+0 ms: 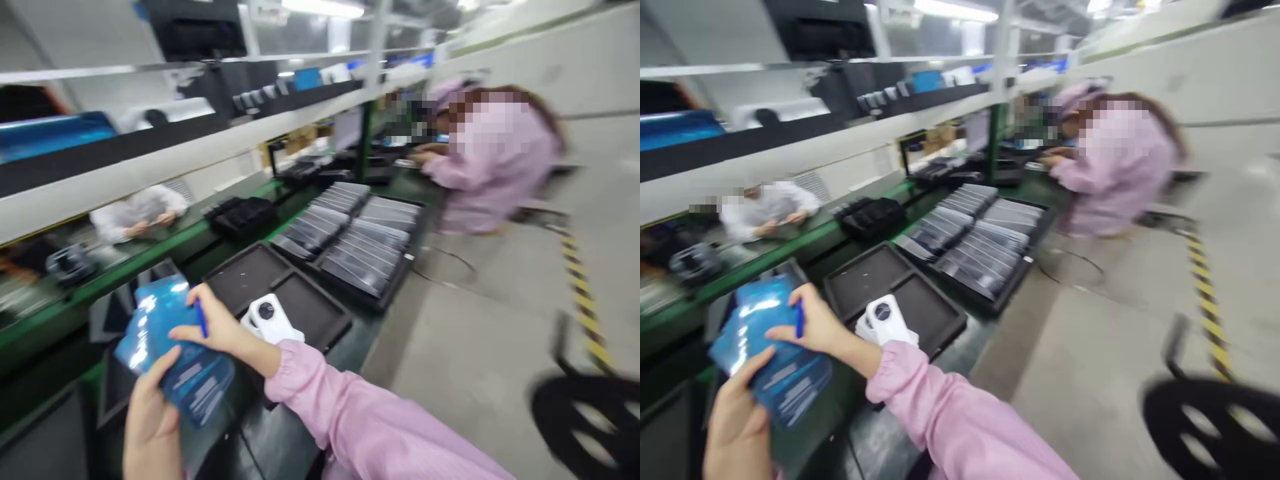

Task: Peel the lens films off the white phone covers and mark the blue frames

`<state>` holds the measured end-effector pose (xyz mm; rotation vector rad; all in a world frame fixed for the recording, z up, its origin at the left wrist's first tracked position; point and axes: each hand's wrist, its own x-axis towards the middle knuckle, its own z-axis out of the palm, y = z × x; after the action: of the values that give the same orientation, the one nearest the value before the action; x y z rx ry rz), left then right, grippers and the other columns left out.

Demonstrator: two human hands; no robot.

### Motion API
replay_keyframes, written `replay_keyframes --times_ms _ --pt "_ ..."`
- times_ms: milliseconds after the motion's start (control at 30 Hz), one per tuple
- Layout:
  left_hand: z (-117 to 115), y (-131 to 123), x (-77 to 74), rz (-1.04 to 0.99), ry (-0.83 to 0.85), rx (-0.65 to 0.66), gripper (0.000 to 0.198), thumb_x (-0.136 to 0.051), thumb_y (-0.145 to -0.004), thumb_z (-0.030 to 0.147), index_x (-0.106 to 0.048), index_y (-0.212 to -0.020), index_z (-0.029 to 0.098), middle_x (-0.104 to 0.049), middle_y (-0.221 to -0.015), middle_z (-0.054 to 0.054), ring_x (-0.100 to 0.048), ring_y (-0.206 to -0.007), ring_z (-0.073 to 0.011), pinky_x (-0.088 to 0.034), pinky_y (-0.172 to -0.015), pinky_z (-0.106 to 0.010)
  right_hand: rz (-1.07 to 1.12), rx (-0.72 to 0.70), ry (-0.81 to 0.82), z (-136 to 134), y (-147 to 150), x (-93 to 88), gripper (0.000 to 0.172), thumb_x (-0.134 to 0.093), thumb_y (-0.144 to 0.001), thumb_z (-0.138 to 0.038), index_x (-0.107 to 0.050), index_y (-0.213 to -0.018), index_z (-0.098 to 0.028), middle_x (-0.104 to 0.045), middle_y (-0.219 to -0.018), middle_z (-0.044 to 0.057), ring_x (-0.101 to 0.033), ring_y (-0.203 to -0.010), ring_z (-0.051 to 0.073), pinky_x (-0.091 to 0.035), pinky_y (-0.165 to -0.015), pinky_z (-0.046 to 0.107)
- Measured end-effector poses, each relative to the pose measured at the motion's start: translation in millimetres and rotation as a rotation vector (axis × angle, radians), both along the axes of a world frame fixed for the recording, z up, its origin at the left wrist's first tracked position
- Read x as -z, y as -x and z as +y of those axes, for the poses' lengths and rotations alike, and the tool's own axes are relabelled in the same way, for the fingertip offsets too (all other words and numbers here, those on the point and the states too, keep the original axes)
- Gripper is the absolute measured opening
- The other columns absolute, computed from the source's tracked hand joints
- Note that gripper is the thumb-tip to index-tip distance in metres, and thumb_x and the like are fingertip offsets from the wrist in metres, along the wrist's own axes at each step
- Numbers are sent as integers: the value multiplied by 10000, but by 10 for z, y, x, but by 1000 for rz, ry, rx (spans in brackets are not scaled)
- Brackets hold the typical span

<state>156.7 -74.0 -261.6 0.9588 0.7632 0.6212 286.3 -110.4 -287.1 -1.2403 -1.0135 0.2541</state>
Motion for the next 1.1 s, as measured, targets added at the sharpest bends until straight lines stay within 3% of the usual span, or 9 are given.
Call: replay_keyframes --times_ms 100,233,367,467,567,633,733,900,1100 --pt "-110 -9 6 -51 60 -87 361 -860 -466 186 -719 -797 166 -738 -641 2 -739 -627 -250 -636 -716 -366 -38 6 -82 -136 34 -10 445 -828 -765 -419 -473 -979 -257 -542 -939 -15 -587 -859 191 -517 -795 311" --pt "-193 23 -63 -229 85 -224 444 -873 -427 167 -743 -849 114 -770 -728 -71 -777 -781 -331 -624 -767 -395 -54 -29 -130 -196 110 -29 367 -755 -863 -372 -442 -1016 -258 -551 -990 8 -555 -825 186 -482 -780 330" --pt "-188 165 -82 -492 -42 -61 496 -859 -616 329 -771 -1046 97 -811 -932 -145 -781 -947 -366 -615 -840 -412 -119 204 -473 -446 169 -115 380 -736 -948 -529 -579 -1083 -210 -687 -1105 96 -686 -941 257 -531 -829 396" --pt "-204 259 -74 -595 -118 -6 473 -786 -749 424 -785 -1073 80 -806 -1056 -192 -778 -987 -367 -615 -843 -404 -215 -3 -595 -685 161 -208 400 -575 -1052 -556 -730 -1035 -188 -721 -854 75 -688 -747 254 -527 -680 382" --pt "-268 247 -62 -622 -154 -43 467 -756 -788 422 -793 -1116 92 -790 -1173 -186 -777 -1003 -338 -613 -844 -369 -309 -447 -572 -826 199 -252 395 -545 -1090 -415 -757 -832 -203 -630 -634 28 -586 -533 188 -459 -508 324" --pt "-320 199 -44 -624 -165 -28 456 -750 -803 409 -795 -1146 112 -782 -1218 -166 -774 -1028 -330 -616 -856 -365 -230 -536 -466 -847 261 -244 305 -621 -1062 -355 -732 -819 -207 -605 -599 0 -550 -473 151 -447 -459 285" --pt "-369 139 -14 -594 -197 6 379 -723 -849 355 -807 -1147 138 -794 -1193 -134 -768 -1066 -322 -614 -921 -379 -48 -411 -310 -799 339 -205 53 -728 -975 -196 -721 -1016 -229 -646 -655 -36 -583 -490 124 -485 -463 230" --pt "-347 128 -39 -562 -153 40 413 -694 -838 353 -788 -1154 104 -795 -1152 -162 -763 -1066 -363 -616 -949 -447 -89 -301 -352 -695 322 -146 208 -793 -863 -71 -652 -794 -207 -677 -683 -32 -638 -570 134 -569 -599 268" --pt "-323 131 -92 -525 -107 -3 461 -706 -791 356 -755 -1169 97 -761 -1248 -189 -739 -1135 -409 -609 -981 -496 -182 -217 -288 -650 312 -120 299 -804 -844 -47 -600 -692 -203 -640 -610 -54 -600 -501 113 -521 -525 236"
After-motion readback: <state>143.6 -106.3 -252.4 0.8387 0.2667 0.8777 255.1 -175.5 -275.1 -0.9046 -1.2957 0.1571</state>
